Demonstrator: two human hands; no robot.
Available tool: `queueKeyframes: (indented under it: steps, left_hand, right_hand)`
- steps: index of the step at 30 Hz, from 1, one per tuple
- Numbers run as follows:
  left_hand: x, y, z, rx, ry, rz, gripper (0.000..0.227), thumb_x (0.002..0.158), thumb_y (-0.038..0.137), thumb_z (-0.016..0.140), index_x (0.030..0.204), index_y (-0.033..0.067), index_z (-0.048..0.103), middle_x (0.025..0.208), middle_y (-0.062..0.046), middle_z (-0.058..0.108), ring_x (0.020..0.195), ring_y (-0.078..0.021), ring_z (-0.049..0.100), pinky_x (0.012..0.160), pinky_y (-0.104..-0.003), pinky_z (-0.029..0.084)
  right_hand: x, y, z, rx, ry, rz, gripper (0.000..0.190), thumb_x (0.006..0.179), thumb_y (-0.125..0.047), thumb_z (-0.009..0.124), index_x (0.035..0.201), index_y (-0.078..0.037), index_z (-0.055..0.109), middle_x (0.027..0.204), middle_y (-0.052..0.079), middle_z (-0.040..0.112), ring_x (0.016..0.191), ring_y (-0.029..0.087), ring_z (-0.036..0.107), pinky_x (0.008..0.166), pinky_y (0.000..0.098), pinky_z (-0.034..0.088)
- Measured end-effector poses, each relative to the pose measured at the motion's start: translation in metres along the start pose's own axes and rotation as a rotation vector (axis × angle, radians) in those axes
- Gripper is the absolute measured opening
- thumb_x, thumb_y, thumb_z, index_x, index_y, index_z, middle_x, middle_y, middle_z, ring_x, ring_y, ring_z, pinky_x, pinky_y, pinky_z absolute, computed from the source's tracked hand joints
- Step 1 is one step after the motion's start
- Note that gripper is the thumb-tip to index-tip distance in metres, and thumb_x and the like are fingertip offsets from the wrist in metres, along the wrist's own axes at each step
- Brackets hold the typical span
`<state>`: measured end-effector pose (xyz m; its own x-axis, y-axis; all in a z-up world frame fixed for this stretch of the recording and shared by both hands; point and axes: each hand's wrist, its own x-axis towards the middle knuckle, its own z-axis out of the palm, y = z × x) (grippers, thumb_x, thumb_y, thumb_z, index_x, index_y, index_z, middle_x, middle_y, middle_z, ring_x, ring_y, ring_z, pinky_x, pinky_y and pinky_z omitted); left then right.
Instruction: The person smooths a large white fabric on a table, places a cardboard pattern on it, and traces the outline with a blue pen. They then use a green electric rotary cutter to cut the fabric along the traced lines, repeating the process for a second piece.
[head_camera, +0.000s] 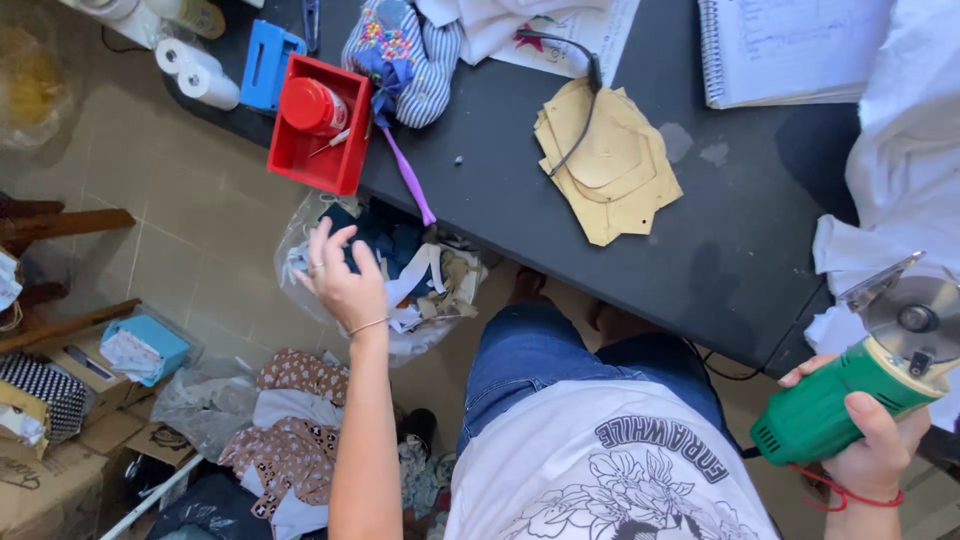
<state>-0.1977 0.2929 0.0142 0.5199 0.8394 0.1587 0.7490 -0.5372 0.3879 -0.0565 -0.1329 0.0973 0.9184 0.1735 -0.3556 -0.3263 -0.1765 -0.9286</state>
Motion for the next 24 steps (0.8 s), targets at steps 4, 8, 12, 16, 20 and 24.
queueKeyframes:
  steps: [4,8,12,16,20,24]
  left_hand:
    - [0.02,0.081,-0.03,-0.351,0.272,0.289,0.01,0.083,-0.002,0.047,0.086,0.0013,0.056,0.093,-0.013,0.056,0.086,-0.0265,0.052,0.074,-0.035,0.04]
    - [-0.007,0.191,-0.014,-0.663,-0.077,0.575,0.005,0.086,-0.002,0.051,0.089,0.0011,0.053,0.088,-0.012,0.055,0.079,-0.0242,0.05,0.064,-0.031,0.041]
    - [-0.089,0.325,0.055,-0.815,-0.368,0.815,0.016,0.072,0.002,0.065,0.081,0.0151,0.063,0.07,0.004,0.059,0.06,-0.0142,0.056,0.058,-0.024,0.046]
    - [-0.19,0.428,0.143,-0.532,-0.496,1.126,0.021,0.067,0.021,0.066,0.083,0.0213,0.053,0.073,0.004,0.056,0.067,-0.0175,0.057,0.064,-0.032,0.043]
    - [-0.233,0.501,0.196,-0.156,-0.734,1.083,0.038,0.061,0.035,0.073,0.084,0.0169,0.049,0.089,-0.003,0.055,0.086,-0.0246,0.056,0.083,-0.041,0.038]
    - [-0.24,0.524,0.19,0.06,-0.846,1.032,0.022,0.067,0.039,0.068,0.074,0.0206,0.058,0.094,-0.001,0.056,0.093,-0.0215,0.053,0.085,-0.04,0.036]
  right_hand:
    - [-0.008,0.022,-0.033,0.185,0.193,-0.022,0.047,0.072,-0.027,0.049,0.111,-0.002,0.038,0.082,0.022,0.047,0.07,0.03,0.051,0.063,0.036,0.046]
    - [-0.016,0.019,-0.075,0.433,0.319,-0.077,0.043,0.068,-0.023,0.056,0.102,0.001,0.045,0.076,0.019,0.053,0.062,0.028,0.055,0.057,0.0337,0.048]
    - [-0.028,0.046,-0.156,0.322,0.339,-0.225,0.042,0.068,-0.02,0.049,0.1,0.008,0.046,0.074,0.029,0.054,0.059,0.036,0.06,0.058,0.0409,0.049]
    - [-0.035,0.047,-0.209,0.249,0.41,-0.153,0.038,0.068,-0.017,0.052,0.094,0.011,0.05,0.07,0.028,0.056,0.056,0.035,0.06,0.052,0.041,0.049]
    - [-0.028,0.049,-0.251,0.072,0.403,0.041,0.035,0.071,-0.018,0.058,0.093,0.008,0.05,0.071,0.023,0.059,0.059,0.029,0.062,0.054,0.0373,0.05]
    - [-0.005,0.034,-0.272,-0.057,0.348,0.193,0.043,0.066,-0.018,0.064,0.101,0.003,0.05,0.072,0.022,0.061,0.059,0.029,0.063,0.059,0.0392,0.05]
